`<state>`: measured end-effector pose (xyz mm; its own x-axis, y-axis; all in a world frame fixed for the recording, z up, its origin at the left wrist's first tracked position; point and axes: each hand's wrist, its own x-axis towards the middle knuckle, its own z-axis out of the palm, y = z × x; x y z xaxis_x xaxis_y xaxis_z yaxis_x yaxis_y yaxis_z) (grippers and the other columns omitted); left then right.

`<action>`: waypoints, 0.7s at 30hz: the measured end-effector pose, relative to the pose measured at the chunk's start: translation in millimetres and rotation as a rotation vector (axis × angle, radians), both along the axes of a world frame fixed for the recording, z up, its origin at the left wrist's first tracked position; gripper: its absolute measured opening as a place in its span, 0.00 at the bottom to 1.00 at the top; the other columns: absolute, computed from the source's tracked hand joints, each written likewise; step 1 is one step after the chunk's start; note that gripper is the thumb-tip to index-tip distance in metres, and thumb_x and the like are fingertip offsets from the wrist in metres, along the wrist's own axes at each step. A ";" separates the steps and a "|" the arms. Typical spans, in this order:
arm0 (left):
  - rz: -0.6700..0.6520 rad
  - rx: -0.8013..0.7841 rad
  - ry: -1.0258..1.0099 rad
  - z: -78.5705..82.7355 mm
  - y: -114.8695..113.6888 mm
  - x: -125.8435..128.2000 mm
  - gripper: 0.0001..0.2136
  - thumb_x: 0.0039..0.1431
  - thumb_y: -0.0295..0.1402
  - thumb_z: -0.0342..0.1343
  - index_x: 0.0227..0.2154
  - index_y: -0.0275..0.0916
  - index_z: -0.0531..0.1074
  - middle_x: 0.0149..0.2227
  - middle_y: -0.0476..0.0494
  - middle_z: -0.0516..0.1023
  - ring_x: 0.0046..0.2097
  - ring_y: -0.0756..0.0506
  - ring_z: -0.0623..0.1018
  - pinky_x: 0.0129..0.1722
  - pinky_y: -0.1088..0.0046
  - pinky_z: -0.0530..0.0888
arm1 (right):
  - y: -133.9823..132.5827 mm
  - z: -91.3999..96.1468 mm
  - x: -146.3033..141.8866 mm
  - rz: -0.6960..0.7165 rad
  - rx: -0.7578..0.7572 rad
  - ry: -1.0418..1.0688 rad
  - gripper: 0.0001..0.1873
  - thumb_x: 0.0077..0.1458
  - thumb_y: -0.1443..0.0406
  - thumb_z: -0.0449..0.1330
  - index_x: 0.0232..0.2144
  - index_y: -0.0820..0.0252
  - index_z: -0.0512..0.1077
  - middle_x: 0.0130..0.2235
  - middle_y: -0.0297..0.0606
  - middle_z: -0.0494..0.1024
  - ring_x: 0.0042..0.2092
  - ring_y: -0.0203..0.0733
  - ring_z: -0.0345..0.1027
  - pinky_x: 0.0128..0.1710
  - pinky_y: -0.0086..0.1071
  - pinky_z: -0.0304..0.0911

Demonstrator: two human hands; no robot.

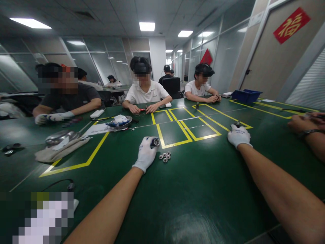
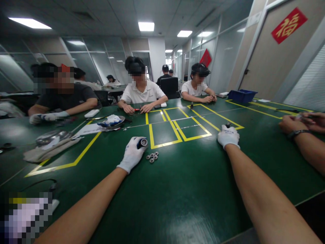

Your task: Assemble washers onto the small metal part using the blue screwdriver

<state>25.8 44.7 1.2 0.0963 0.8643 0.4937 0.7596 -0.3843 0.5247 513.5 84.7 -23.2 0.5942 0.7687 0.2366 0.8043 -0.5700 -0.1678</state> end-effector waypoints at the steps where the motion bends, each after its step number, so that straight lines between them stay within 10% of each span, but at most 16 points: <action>1: -0.004 -0.001 -0.001 0.2 0.0 0.0 0.14 0.56 0.29 0.58 0.46 0.39 0.75 0.47 0.41 0.74 0.49 0.40 0.76 0.52 0.63 0.74 | -4.7 1.0 -6.4 0.033 0.012 -0.020 0.26 0.63 0.55 0.49 0.59 0.53 0.69 0.53 0.57 0.68 0.53 0.61 0.67 0.48 0.49 0.64; 21: -0.060 0.016 -0.087 -6.2 -1.3 -2.9 0.14 0.56 0.27 0.59 0.46 0.38 0.75 0.47 0.40 0.74 0.49 0.40 0.76 0.52 0.62 0.73 | -36.7 1.5 -240.7 0.853 0.381 0.109 0.20 0.66 0.58 0.50 0.53 0.58 0.73 0.50 0.49 0.76 0.50 0.50 0.71 0.52 0.39 0.65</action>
